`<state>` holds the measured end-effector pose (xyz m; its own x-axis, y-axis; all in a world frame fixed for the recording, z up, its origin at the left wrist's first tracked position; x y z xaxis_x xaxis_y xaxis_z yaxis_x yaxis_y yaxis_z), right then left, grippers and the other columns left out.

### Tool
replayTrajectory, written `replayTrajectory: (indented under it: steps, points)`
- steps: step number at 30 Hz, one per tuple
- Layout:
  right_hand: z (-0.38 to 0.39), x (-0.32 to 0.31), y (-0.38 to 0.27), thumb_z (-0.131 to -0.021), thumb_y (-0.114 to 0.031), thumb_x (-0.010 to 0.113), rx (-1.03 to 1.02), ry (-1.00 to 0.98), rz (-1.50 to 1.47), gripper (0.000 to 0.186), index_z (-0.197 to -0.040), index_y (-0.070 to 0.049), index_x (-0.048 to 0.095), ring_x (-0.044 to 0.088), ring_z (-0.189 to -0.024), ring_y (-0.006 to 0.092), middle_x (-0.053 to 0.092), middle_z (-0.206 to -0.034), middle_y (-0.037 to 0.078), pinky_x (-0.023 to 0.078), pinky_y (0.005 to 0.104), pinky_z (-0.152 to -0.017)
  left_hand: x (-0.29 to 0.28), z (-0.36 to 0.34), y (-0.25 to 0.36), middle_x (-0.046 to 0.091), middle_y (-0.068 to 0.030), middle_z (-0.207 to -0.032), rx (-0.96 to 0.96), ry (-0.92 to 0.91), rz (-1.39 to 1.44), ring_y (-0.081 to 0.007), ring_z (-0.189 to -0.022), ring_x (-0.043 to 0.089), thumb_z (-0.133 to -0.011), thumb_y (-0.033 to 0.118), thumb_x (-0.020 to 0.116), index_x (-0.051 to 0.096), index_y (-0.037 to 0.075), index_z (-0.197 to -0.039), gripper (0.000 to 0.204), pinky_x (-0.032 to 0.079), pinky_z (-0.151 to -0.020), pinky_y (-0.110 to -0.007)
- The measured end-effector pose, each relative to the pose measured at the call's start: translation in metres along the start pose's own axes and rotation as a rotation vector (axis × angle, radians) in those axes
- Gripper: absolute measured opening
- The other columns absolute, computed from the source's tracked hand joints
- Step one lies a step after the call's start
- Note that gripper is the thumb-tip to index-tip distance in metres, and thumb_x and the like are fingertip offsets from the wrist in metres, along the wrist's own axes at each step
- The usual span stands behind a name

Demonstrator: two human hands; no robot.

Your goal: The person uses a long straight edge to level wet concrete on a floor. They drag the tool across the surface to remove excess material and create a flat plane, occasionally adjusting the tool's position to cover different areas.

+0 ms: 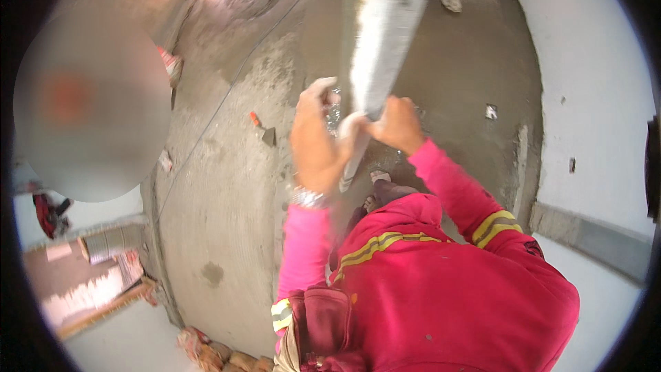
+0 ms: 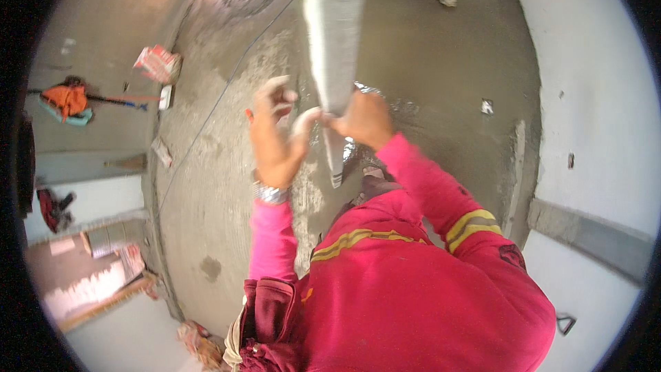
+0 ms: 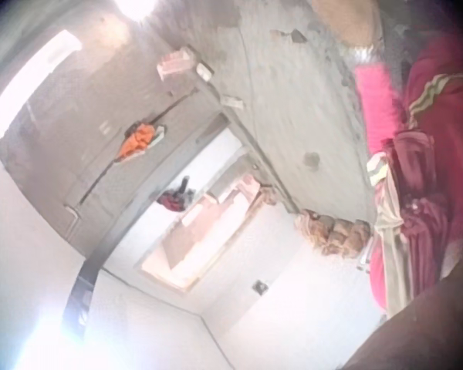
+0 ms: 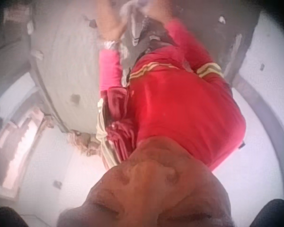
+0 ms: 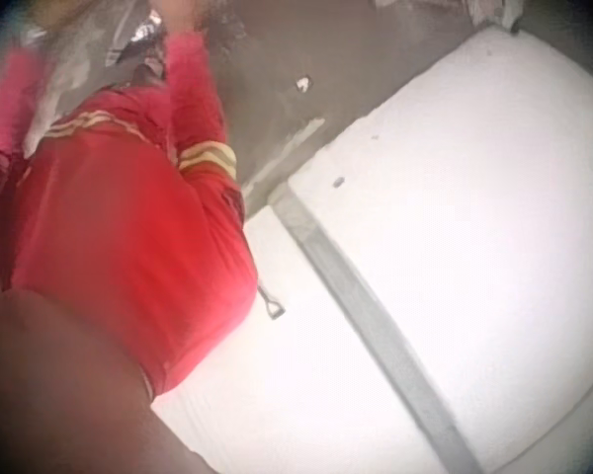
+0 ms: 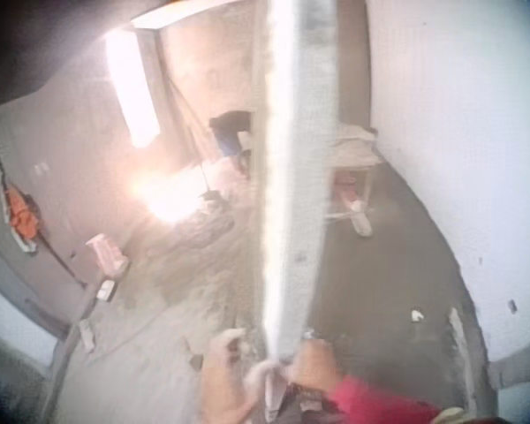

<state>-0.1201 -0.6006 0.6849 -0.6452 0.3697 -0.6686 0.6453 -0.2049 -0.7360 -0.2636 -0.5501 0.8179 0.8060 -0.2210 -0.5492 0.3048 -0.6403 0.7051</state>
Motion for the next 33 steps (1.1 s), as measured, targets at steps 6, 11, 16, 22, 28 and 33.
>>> replayTrajectory:
  steps: [6,11,16,22,28,33]
  points:
    - [-0.015,-0.018,0.01,-0.066,-0.029,0.077,-0.039,0.124,-0.262,0.045,-0.093,0.003,0.06,0.066,-0.062,0.0278,0.065,-0.07,0.016,0.052,0.0342,-0.06,-0.234,0.058,0.045,0.066,-0.0112,-0.09,-0.308,0.728,-0.068,-0.0196,-0.08,0.062,-0.073,-0.007,0.063,0.056,0.002,-0.115,0.044,0.051,-0.078,-0.032]
    - [-0.056,0.013,-0.028,-0.068,-0.021,0.073,-0.055,0.084,-0.018,0.04,-0.097,0.004,0.059,0.065,-0.06,0.0208,0.065,-0.069,0.012,0.051,0.0308,-0.059,-0.358,0.098,0.104,0.066,-0.012,-0.092,-0.203,0.944,-0.775,-0.0214,-0.082,0.061,-0.071,-0.005,0.064,0.055,0.002,-0.115,0.045,0.05,-0.079,-0.033]
    - [-0.107,0.04,-0.066,-0.069,-0.023,0.072,-0.207,0.156,-0.244,0.041,-0.1,0.001,0.061,0.057,-0.056,0.0122,0.065,-0.068,0.008,0.048,0.0288,-0.056,-0.422,0.108,0.09,0.065,-0.0129,-0.095,-0.295,0.74,-1.178,-0.0231,-0.085,0.061,-0.07,-0.003,0.064,0.055,0.001,-0.116,0.047,0.05,-0.081,-0.034]
    - [-0.181,0.058,-0.148,-0.073,-0.025,0.071,-0.311,0.184,-0.202,0.041,-0.105,-0.001,0.061,0.055,-0.063,0.0081,0.064,-0.074,0.005,0.047,0.0248,-0.062,-0.494,0.083,0.031,0.064,-0.0139,-0.098,-0.319,0.442,-1.391,-0.0252,-0.087,0.06,-0.069,0.0,0.065,0.055,0.0,-0.117,0.049,0.049,-0.083,-0.035]
    - [-0.226,0.056,-0.191,-0.081,-0.022,0.066,-0.374,0.331,-0.302,0.04,-0.113,0.001,0.059,0.059,-0.085,0.0135,0.065,-0.096,0.007,0.045,0.0251,-0.079,-0.538,0.017,-0.03,0.063,-0.0149,-0.101,-0.23,0.118,-1.495,-0.0273,-0.09,0.06,-0.067,0.003,0.066,0.055,0.0,-0.117,0.051,0.048,-0.085,-0.037]
    - [-0.256,0.054,-0.228,-0.081,-0.03,0.061,-0.476,0.295,-0.151,0.052,-0.122,0.001,0.055,0.057,-0.099,0.0183,0.061,-0.112,0.01,0.041,0.029,-0.089,-0.555,-0.052,-0.082,0.063,-0.0157,-0.104,-0.086,-0.088,-1.542,-0.0291,-0.092,0.059,-0.066,0.005,0.067,0.055,-0.001,-0.118,0.054,0.047,-0.087,-0.038]
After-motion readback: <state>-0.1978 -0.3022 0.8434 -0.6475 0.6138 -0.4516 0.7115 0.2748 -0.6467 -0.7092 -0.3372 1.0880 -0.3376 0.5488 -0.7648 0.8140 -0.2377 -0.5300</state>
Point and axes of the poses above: each hand's wrist, its own z-axis away from the middle knuckle, its own x-axis out of the palm, y = z × x, the point moved 6 cm from there along -z, towards the middle knuckle
